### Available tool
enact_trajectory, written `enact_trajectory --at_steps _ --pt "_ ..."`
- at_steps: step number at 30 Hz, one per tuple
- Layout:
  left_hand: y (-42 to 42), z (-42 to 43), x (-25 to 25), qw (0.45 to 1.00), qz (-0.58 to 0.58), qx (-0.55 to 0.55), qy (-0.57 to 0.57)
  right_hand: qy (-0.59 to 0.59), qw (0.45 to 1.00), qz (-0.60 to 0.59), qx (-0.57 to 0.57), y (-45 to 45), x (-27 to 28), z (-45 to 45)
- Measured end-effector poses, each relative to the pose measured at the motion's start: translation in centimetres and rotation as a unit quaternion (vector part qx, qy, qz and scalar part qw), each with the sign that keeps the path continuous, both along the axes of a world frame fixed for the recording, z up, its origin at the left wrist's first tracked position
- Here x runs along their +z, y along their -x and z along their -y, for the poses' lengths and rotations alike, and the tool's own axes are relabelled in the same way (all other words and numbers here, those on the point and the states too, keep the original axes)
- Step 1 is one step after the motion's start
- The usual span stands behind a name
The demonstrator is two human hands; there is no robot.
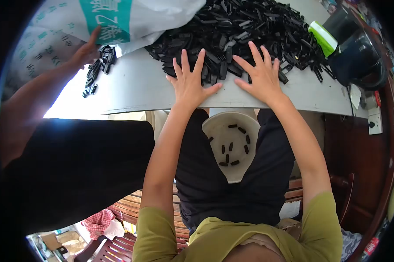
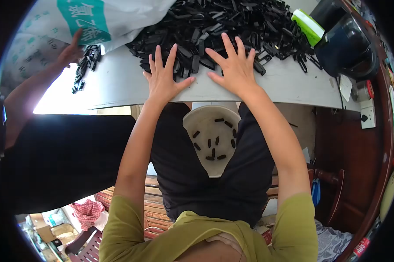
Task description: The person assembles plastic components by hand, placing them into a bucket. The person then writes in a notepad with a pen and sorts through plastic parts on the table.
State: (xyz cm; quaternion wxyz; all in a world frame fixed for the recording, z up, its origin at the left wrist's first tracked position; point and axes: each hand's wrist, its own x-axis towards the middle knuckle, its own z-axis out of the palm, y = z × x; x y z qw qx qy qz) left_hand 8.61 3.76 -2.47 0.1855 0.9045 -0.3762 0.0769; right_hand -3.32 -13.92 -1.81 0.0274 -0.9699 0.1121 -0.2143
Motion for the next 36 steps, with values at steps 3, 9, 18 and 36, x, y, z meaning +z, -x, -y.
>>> enact_trajectory --at_steps 3,9,18,36 --pt "0.5 1.0 -0.1 0.999 -0.009 -0.025 0.02 -0.008 1.0 -0.02 -0.001 0.2 -0.5 0.9" --pt "3.1 4.1 -0.5 0.998 0.011 -0.041 0.046 -0.003 1.0 -0.017 0.004 2.0 -0.8 3.6" --pt "3.6 1.1 -0.2 0.998 0.021 -0.024 0.049 -0.005 0.994 0.099 0.041 6.3 1.1 2.7" --pt "2.8 -4.9 -2.0 0.962 0.125 0.088 0.228 -0.775 0.601 0.178 -0.078 11.9 -2.8 -4.4"
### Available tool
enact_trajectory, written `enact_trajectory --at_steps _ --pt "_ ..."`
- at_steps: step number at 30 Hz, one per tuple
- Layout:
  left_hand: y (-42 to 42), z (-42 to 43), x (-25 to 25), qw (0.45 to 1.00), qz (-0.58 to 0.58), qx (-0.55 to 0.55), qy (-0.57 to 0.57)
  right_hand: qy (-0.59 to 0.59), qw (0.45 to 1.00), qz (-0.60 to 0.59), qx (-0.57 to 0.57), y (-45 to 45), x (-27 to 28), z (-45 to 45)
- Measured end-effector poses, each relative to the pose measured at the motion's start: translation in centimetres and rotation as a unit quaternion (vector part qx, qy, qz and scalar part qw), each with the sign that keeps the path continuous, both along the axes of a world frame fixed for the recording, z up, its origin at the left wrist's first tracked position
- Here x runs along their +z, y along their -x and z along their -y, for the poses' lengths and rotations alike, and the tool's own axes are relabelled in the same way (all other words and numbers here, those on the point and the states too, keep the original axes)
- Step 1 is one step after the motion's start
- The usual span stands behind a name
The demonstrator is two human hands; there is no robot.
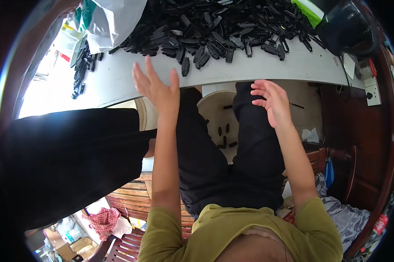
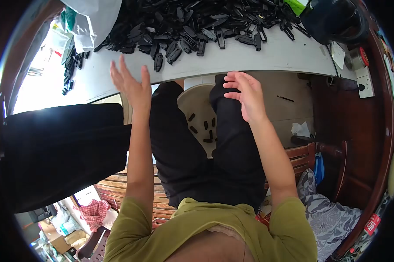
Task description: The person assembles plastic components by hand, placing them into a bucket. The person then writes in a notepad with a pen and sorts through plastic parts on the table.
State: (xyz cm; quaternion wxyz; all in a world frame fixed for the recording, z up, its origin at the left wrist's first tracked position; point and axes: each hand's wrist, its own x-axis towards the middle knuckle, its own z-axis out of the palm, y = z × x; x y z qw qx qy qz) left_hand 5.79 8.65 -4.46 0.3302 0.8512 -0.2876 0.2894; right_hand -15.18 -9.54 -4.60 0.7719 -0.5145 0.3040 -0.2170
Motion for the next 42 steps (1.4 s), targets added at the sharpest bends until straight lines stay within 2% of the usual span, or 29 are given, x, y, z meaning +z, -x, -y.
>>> enact_trajectory --at_steps 3,4,5,6,7,10,12,13,15,18,19,20,21,22,23,24,25,26,27,28,29,31,33,34,35,37,38,40,42 --pt "-0.2 -2.4 -1.1 0.991 -0.062 0.098 0.066 -0.068 0.997 0.017 -0.014 0.0 -0.4 0.6" --pt "-0.7 -3.0 -1.1 0.983 -0.066 0.167 0.043 -0.085 0.996 0.0 -0.028 -0.2 -0.3 0.7" --pt "-1.2 -3.5 -1.2 0.957 -0.165 0.184 0.151 -0.103 0.994 -0.018 -0.042 -0.3 -0.4 0.9" --pt "-1.6 -3.8 -1.4 0.91 -0.262 0.196 0.254 -0.102 0.994 -0.016 -0.044 -0.4 -0.5 1.2" --pt "-2.3 -4.0 -1.7 0.868 -0.304 0.186 0.346 -0.096 0.993 -0.055 -0.05 -0.5 -0.7 1.6" --pt "-4.4 -5.0 -3.3 0.727 -0.344 0.068 0.59 -0.095 0.986 -0.123 -0.063 -0.9 -1.1 2.8" --pt "-6.1 -5.7 -4.2 0.617 -0.428 0.013 0.661 -0.096 0.981 -0.15 -0.072 -1.0 -1.4 3.1" --pt "-7.1 -6.3 -5.2 0.554 -0.473 -0.07 0.681 -0.096 0.982 -0.149 -0.067 -1.0 -1.5 3.1" --pt "-6.8 -5.1 -2.8 0.5 -0.49 -0.015 0.714 -0.086 0.987 -0.114 -0.072 -1.1 -1.6 3.2" --pt "-9.3 -5.4 -5.3 0.536 -0.464 -0.011 0.705 -0.086 0.987 -0.105 -0.089 -1.1 -1.8 3.1" --pt "-9.8 -4.6 -5.4 0.563 -0.43 0.102 0.699 -0.085 0.986 -0.105 -0.101 -1.2 -1.6 2.8" --pt "-9.9 -5.8 -5.8 0.563 -0.436 0.029 0.702 -0.084 0.987 -0.103 -0.092 -1.1 -1.6 2.6" --pt "-7.7 -3.3 -3.7 0.711 -0.318 0.27 0.566 -0.064 0.989 -0.104 -0.087 -0.9 -1.7 2.4" --pt "-8.0 -3.4 -3.9 0.736 -0.326 0.322 0.497 -0.042 0.99 -0.105 -0.083 -0.8 -1.8 2.1" --pt "-8.1 -3.4 -3.6 0.753 -0.333 0.372 0.428 0.044 0.993 -0.098 -0.043 -0.8 -1.5 0.9" --pt "-7.8 -3.6 -3.5 0.748 -0.338 0.32 0.474 0.156 0.981 -0.098 -0.06 -1.9 -1.7 -1.2" --pt "-7.8 -3.5 -3.7 0.758 -0.322 0.321 0.468 0.205 0.976 -0.059 -0.049 -3.5 -0.1 -4.4" --pt "-8.0 -3.5 -4.1 0.77 -0.307 0.321 0.458 0.391 0.916 -0.078 0.05 -4.8 -0.3 -5.6" --pt "-8.9 -3.5 -5.8 0.791 -0.258 0.339 0.439 0.523 0.847 -0.034 0.094 -6.6 2.7 -8.0" --pt "-8.8 -3.9 -5.8 0.791 -0.255 0.342 0.438 0.606 0.785 0.041 0.121 -9.1 3.0 -9.4" --pt "-8.3 -4.4 -5.6 0.789 -0.287 0.276 0.468 0.681 0.716 0.099 0.117 -11.7 2.7 -10.5" --pt "-6.3 -5.8 -4.2 0.785 -0.349 0.138 0.493 0.792 0.581 0.104 0.155 -16.3 2.6 -12.0" --pt "-4.3 -6.7 -4.1 0.831 -0.349 0.135 0.412 0.808 0.52 0.129 0.246 -20.4 1.1 -11.9" --pt "-2.4 -6.1 -2.7 0.887 -0.286 0.157 0.327 0.833 0.473 0.134 0.254 -22.0 0.5 -11.6" --pt "-2.2 -6.2 -2.1 0.887 -0.286 0.158 0.327 0.833 0.474 0.135 0.253 -23.0 0.6 -11.4" --pt "-2.5 -6.4 -1.7 0.965 -0.117 0.144 0.184 0.824 0.457 0.141 0.305 -24.4 1.0 -11.0" --pt "-3.7 -6.4 -1.0 0.972 -0.079 0.114 0.191 0.824 0.455 0.145 0.305 -24.8 0.9 -10.9" --pt "-8.1 -6.7 -1.0 0.975 -0.078 0.158 0.136 0.815 0.472 0.136 0.307 -24.7 1.0 -10.8" --pt "-11.2 -6.5 -1.1 0.958 -0.117 0.257 0.053 0.806 0.497 0.127 0.296 -24.4 1.4 -10.7"
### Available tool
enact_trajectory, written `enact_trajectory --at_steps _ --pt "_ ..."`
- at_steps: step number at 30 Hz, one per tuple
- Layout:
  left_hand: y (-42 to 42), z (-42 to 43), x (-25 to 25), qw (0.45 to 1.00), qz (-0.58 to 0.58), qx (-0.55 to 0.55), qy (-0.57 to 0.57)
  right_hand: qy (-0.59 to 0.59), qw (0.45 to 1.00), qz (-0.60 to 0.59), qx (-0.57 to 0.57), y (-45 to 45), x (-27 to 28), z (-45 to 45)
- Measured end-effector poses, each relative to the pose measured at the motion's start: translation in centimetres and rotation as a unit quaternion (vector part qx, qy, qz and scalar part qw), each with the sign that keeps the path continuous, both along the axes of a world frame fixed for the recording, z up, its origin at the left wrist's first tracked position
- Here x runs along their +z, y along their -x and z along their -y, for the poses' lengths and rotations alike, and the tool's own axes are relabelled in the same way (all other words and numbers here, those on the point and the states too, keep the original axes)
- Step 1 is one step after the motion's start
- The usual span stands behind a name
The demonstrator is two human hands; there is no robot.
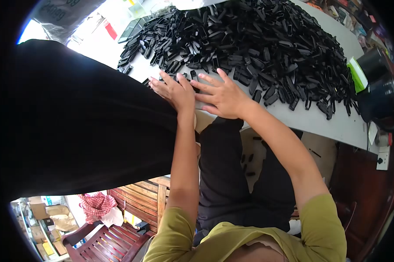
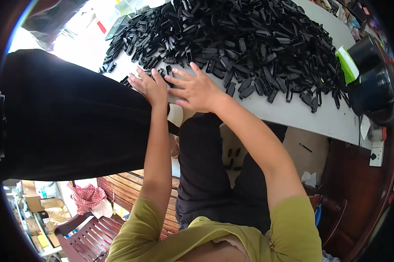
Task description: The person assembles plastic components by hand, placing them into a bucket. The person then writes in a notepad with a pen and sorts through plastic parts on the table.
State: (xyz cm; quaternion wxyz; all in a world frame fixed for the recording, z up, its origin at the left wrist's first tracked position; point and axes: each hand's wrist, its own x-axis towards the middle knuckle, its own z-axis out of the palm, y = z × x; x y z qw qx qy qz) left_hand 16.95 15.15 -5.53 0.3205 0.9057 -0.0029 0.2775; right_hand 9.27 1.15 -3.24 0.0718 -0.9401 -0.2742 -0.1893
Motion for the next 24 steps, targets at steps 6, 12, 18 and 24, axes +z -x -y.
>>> enact_trajectory --at_steps 6,12,18,24 --pt "-0.88 0.66 0.16 0.99 -0.076 0.038 -0.114 -0.018 1.0 -0.005 -0.007 -0.14 -0.3 0.09" --pt "-0.69 1.0 0.32 0.986 -0.095 0.025 -0.137 -0.009 1.0 -0.004 -0.02 0.03 -0.05 0.03" --pt "-0.69 1.07 0.79 0.984 -0.117 0.018 -0.133 -0.019 1.0 -0.01 -0.021 0.17 0.05 -0.01" --pt "-0.81 1.05 0.74 0.983 -0.121 0.018 -0.136 -0.02 1.0 -0.004 -0.022 0.09 -0.4 -0.09"
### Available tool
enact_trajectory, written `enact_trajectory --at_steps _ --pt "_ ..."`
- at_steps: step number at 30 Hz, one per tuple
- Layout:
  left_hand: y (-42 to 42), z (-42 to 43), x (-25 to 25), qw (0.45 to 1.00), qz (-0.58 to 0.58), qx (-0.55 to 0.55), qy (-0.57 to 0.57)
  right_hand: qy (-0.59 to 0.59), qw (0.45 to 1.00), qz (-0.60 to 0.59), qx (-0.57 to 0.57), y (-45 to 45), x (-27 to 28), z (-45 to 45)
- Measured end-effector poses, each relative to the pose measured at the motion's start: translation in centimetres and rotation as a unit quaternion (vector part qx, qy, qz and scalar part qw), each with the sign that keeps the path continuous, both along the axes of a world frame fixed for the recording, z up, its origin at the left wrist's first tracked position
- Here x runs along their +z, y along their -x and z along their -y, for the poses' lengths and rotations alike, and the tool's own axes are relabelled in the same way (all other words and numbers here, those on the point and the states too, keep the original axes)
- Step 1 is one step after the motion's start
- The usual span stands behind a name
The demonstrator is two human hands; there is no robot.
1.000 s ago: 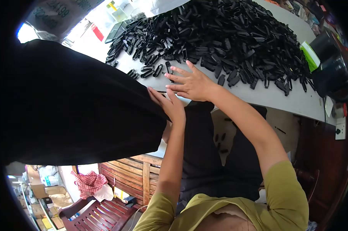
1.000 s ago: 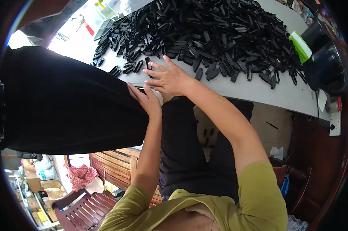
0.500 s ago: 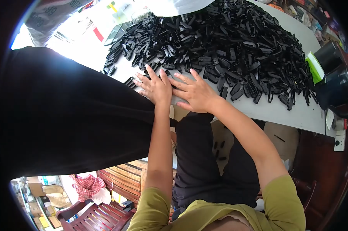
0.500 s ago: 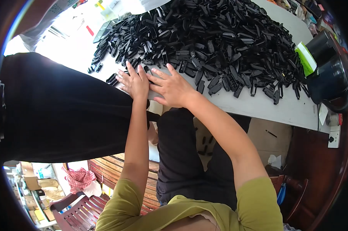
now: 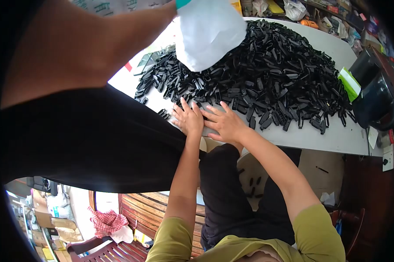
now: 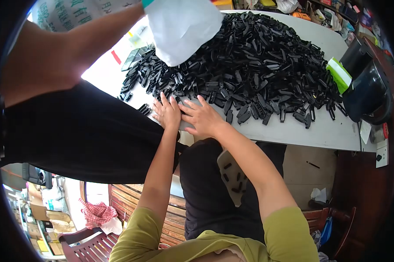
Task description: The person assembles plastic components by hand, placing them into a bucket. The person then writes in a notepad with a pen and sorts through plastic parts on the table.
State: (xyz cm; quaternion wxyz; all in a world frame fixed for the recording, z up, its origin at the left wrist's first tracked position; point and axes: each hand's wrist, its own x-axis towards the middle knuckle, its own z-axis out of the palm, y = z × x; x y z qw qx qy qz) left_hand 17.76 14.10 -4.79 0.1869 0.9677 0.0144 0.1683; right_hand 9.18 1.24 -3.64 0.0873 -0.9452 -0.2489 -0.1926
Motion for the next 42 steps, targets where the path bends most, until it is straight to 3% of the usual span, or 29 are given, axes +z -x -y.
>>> enact_trajectory --at_steps 13,23,28,31,33,34,35,42 --pt "-0.1 -0.1 -0.2 0.999 0.007 -0.013 0.03 -0.014 1.0 0.026 -0.003 -0.1 -0.1 0.0" --pt "1.3 -2.0 -0.4 0.948 0.205 -0.106 0.22 -0.018 1.0 0.014 0.005 -0.1 -0.2 0.1" --pt "6.7 -3.0 -1.3 0.913 0.291 -0.183 0.22 -0.023 0.999 0.031 0.031 -0.5 -0.9 0.3" --pt "10.6 -4.4 -6.6 0.908 0.165 -0.219 0.318 -0.023 0.999 0.026 0.035 -0.3 -0.5 0.3" --pt "10.2 -4.1 -8.1 0.928 -0.005 -0.253 0.274 -0.022 0.999 0.02 0.035 -0.5 -0.6 0.2" --pt "8.5 -5.3 -12.9 0.956 0.077 -0.281 -0.025 -0.016 0.999 0.02 0.033 -0.5 -0.5 0.2" --pt "7.1 -6.1 -17.7 0.891 0.155 -0.285 -0.319 -0.024 0.999 0.005 0.036 -0.5 -0.5 0.2" --pt "4.7 2.4 -23.6 0.911 0.085 -0.344 -0.211 -0.068 0.995 0.063 0.027 -0.6 -1.5 -0.6"
